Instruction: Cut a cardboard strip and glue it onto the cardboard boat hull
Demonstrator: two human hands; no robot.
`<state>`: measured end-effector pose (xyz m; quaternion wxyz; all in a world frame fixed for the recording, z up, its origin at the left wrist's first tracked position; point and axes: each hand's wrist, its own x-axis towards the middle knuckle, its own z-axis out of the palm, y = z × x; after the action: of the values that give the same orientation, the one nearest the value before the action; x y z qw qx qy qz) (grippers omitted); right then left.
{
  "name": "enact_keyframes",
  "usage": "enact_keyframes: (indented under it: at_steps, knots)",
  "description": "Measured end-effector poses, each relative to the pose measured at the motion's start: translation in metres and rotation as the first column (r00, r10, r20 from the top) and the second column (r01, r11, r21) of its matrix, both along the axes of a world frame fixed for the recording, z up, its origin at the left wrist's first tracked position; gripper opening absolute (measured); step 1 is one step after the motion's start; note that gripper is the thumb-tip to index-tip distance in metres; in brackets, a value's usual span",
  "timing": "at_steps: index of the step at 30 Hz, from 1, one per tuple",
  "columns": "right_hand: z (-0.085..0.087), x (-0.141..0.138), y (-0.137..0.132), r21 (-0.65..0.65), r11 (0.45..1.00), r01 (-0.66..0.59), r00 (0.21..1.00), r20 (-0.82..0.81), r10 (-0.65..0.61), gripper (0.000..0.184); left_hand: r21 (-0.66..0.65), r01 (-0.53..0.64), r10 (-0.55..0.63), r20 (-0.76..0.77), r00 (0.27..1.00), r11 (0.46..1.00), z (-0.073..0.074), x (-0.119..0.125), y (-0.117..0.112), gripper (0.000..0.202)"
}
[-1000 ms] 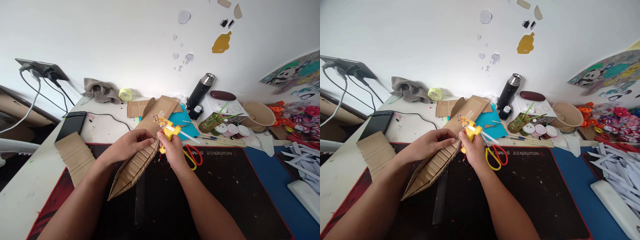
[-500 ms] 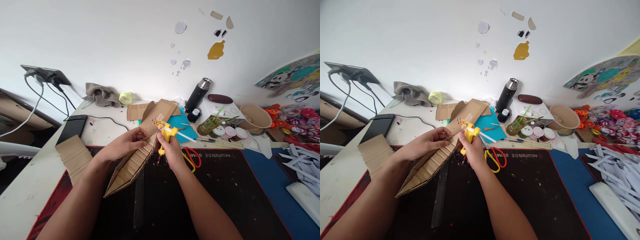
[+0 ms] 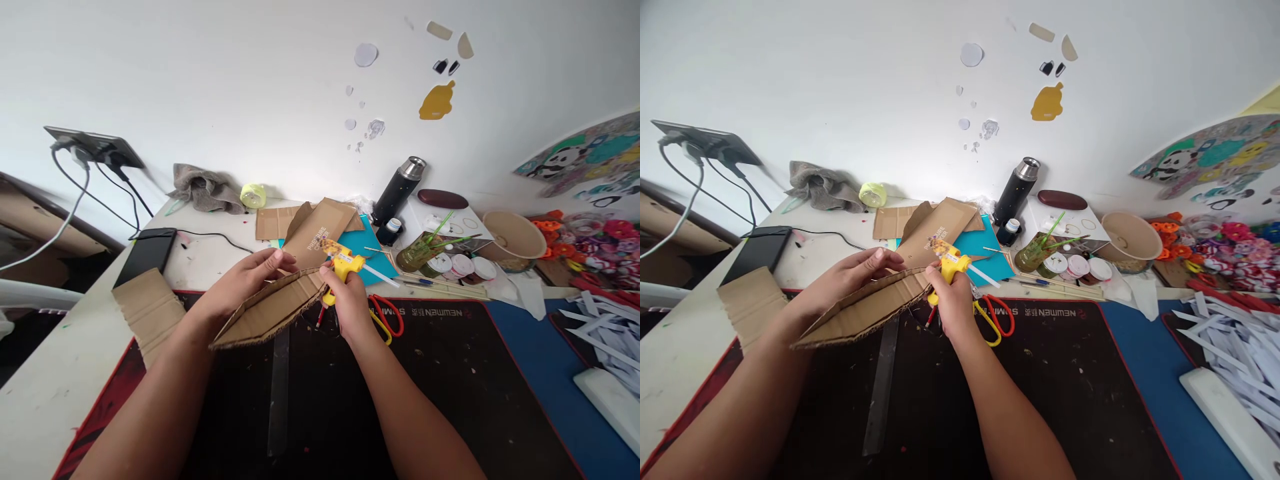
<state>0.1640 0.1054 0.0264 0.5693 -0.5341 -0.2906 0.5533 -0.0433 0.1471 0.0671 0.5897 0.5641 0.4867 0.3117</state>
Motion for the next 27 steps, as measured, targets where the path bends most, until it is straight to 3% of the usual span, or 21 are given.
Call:
enact_keyframes:
  at_steps: [4,10,15,18,22,27]
  knots:
    - [0.006,0.011,0.006,0.021,0.980,0.198,0.980,-0.023,-0.197,0.046,-0.014,-0.143,0.143,0.105,0.984,0.990,-0.009,-0.003,0.001,0.080]
    - [0.010,0.026,0.012,0.140,0.906,0.400,0.911,0.049,-0.409,0.044,-0.170,-0.141,0.184,0.267,0.946,0.975,-0.012,-0.001,0.004,0.084]
    - [0.007,0.032,0.013,0.207,0.868,0.451,0.877,0.078,-0.474,0.047,-0.211,-0.058,0.137,0.379,0.915,0.976,-0.007,-0.003,0.003,0.083]
    - [0.005,0.034,0.014,0.265,0.847,0.461,0.859,0.108,-0.501,0.047,-0.157,-0.034,0.099,0.424,0.900,0.987,-0.006,-0.003,-0.001,0.067]
    - [0.003,0.033,0.014,0.259,0.850,0.458,0.856,0.129,-0.500,0.048,-0.086,-0.099,0.127,0.431,0.893,0.991,-0.004,0.004,-0.004,0.057]
    - [0.003,0.025,0.010,0.207,0.904,0.374,0.903,0.141,-0.406,0.048,-0.103,-0.245,0.265,0.414,0.871,0.964,-0.005,0.010,0.000,0.055]
